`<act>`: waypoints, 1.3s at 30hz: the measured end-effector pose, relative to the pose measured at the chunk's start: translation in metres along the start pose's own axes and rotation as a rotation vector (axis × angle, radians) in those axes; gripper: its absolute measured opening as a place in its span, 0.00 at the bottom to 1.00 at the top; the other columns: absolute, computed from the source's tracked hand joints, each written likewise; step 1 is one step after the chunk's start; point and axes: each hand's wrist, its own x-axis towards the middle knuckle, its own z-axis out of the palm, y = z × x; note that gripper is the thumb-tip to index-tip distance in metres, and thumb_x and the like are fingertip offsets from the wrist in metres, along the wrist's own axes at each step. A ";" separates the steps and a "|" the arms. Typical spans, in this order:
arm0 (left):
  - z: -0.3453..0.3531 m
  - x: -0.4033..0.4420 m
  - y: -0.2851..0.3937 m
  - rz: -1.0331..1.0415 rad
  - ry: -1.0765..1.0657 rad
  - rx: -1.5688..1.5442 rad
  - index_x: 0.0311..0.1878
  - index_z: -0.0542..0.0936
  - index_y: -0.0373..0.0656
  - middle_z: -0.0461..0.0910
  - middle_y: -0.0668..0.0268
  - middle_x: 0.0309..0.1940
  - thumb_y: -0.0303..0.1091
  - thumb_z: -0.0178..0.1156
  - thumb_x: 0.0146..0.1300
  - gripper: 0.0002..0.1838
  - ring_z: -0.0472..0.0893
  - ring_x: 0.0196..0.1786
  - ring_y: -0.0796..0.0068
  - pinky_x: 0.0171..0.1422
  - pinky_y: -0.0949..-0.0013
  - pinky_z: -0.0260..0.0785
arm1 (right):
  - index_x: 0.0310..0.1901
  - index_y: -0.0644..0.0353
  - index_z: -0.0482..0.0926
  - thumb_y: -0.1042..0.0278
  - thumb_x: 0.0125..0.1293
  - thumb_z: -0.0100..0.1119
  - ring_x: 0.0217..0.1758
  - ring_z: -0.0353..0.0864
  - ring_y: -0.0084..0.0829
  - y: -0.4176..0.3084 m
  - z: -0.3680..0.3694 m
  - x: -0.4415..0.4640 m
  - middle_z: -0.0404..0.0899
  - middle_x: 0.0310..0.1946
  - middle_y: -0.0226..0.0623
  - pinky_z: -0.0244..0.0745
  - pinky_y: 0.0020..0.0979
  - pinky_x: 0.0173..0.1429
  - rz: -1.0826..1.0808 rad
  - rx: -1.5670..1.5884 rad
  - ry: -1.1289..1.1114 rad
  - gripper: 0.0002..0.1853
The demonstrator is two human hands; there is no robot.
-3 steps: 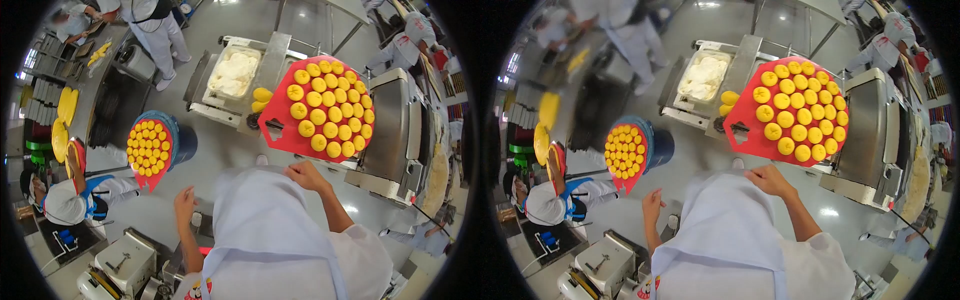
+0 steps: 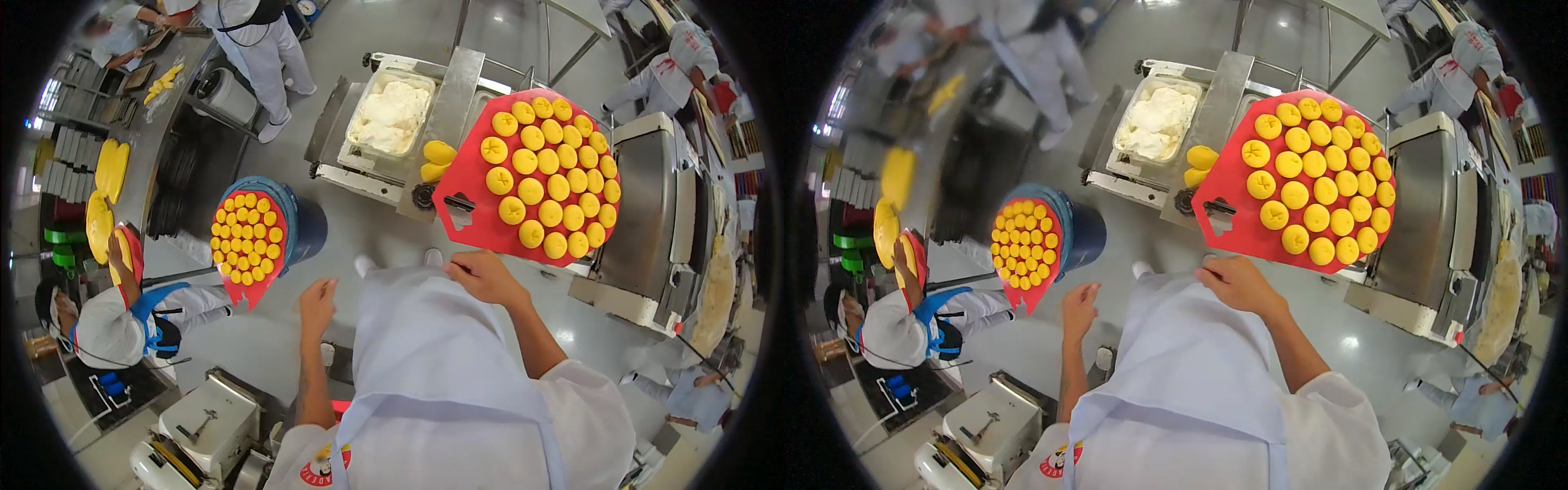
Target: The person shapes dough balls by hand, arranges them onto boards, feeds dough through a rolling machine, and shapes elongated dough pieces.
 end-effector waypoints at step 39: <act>-0.023 0.111 0.280 1.161 -0.970 0.124 0.48 0.84 0.38 0.83 0.60 0.29 0.39 0.73 0.61 0.17 0.84 0.30 0.67 0.38 0.67 0.74 | 0.49 0.62 0.78 0.65 0.75 0.58 0.21 0.75 0.28 -0.148 0.018 0.059 0.78 0.25 0.34 0.67 0.29 0.26 0.045 0.755 0.972 0.09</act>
